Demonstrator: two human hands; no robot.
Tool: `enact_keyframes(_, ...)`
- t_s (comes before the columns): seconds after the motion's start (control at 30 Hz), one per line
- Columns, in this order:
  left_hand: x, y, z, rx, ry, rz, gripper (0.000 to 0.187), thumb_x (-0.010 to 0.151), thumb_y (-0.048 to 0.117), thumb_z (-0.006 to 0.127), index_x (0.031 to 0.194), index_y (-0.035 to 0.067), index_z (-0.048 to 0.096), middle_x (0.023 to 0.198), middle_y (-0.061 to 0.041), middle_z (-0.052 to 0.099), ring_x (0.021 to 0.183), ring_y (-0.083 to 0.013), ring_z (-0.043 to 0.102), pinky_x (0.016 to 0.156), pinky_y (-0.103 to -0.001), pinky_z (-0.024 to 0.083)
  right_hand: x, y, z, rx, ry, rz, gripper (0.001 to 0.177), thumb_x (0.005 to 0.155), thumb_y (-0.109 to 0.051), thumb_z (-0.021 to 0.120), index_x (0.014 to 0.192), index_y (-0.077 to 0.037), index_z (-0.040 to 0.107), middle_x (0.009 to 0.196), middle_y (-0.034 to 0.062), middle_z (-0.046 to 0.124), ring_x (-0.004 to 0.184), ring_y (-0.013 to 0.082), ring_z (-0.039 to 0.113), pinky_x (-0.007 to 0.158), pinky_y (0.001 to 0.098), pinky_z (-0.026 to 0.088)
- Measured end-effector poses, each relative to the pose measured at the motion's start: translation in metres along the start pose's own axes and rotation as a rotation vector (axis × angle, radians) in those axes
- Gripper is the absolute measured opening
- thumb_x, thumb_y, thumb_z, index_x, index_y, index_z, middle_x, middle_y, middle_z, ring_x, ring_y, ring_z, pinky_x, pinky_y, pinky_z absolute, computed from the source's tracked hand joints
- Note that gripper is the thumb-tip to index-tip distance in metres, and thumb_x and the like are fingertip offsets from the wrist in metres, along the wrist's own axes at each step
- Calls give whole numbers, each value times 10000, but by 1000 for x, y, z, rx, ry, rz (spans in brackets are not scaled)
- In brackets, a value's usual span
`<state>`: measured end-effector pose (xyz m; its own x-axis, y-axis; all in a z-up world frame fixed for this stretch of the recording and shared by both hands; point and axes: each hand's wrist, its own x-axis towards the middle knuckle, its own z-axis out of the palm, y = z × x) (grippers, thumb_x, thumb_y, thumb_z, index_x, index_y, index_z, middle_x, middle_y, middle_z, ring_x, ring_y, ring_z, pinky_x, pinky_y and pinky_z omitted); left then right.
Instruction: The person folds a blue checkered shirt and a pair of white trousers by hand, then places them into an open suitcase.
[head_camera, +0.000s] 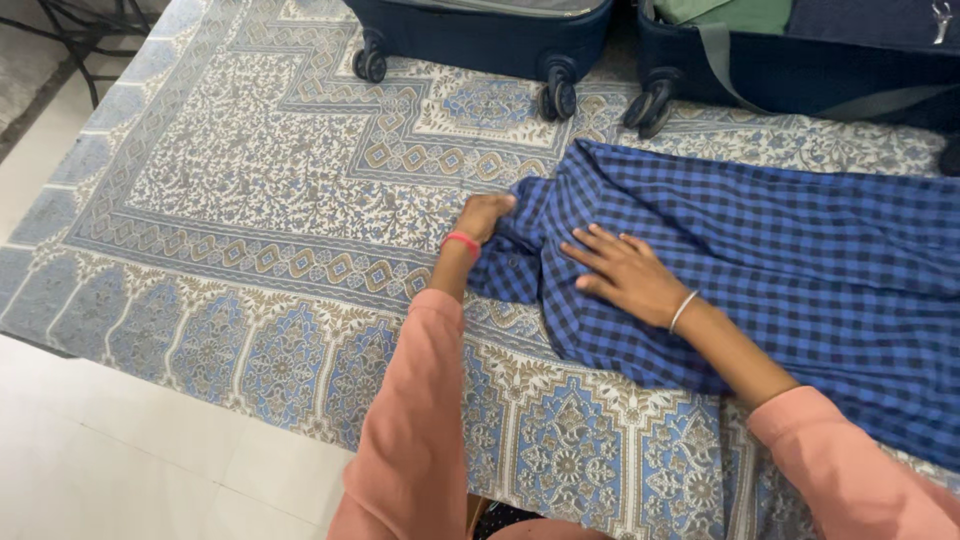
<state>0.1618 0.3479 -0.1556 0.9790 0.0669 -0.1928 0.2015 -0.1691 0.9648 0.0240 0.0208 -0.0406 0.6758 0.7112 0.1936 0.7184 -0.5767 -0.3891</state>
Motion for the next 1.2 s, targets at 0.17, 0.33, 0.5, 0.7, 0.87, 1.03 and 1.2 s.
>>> enact_keyframes(0.17, -48, 39, -7, -312, -148, -160, 307, 1013, 353, 719, 1043, 51, 672, 665, 104, 411, 547, -40, 324, 485, -230, 237, 40, 15, -22, 339, 212, 240, 467, 1076, -474, 461, 1198, -149, 773, 1207, 115, 757, 1126, 282, 700, 1004, 424, 537)
enact_keyframes(0.33, -77, 105, 13, 8, -229, -56, 664, 827, 373, 826, 1379, 60, 630, 1213, -38, 723, 1075, -93, 643, 807, -259, 467, 118, 14, -42, 1067, 195, 742, 594, 933, -563, 678, 920, 24, 769, 738, 98, 705, 503, 135, 633, 420, 252, 414)
enact_keyframes(0.5, -73, 120, 30, 114, -236, -95, 806, 668, 347, 902, 1351, 28, 616, 1300, -160, 701, 1135, -245, 679, 861, -409, 560, 145, 20, -38, 977, 172, 929, 583, 788, -548, 815, 813, 21, 694, 665, 91, 661, 472, 141, 613, 399, 245, 408)
enact_keyframes(0.7, -63, 99, 58, -7, -372, 111, 931, 591, 276, 973, 1352, -80, 572, 1158, -191, 723, 1064, -269, 694, 936, -349, 556, 125, 36, -34, 969, 94, 919, 517, 732, -470, 897, 731, -14, 654, 614, 60, 622, 487, 124, 594, 404, 238, 406)
enact_keyframes(0.87, -79, 105, 79, 169, -232, 205, 1104, 583, 252, 975, 1478, -29, 392, 1355, -179, 571, 1246, -255, 547, 1054, -367, 454, 113, 46, -37, 976, 38, 868, 440, 789, -426, 887, 752, -63, 642, 636, 26, 611, 529, 113, 589, 478, 228, 452)
enact_keyframes(1.03, -98, 115, 82, -151, -257, 207, 1006, 695, 368, 903, 1478, -1, 390, 1388, -195, 581, 1313, -258, 543, 1131, -367, 400, 100, 51, -21, 1537, 216, 862, 158, 836, -205, 770, 900, -74, 708, 774, 7, 707, 701, 131, 702, 634, 243, 564)
enact_keyframes(1.2, -98, 111, 82, -186, -206, 65, 572, 901, 385, 723, 1312, -10, 672, 1259, -95, 695, 1188, -168, 603, 1027, -307, 440, 98, 53, -16, 1530, 175, 895, 156, 852, -266, 773, 853, -135, 689, 723, -26, 652, 657, 114, 632, 539, 247, 453)
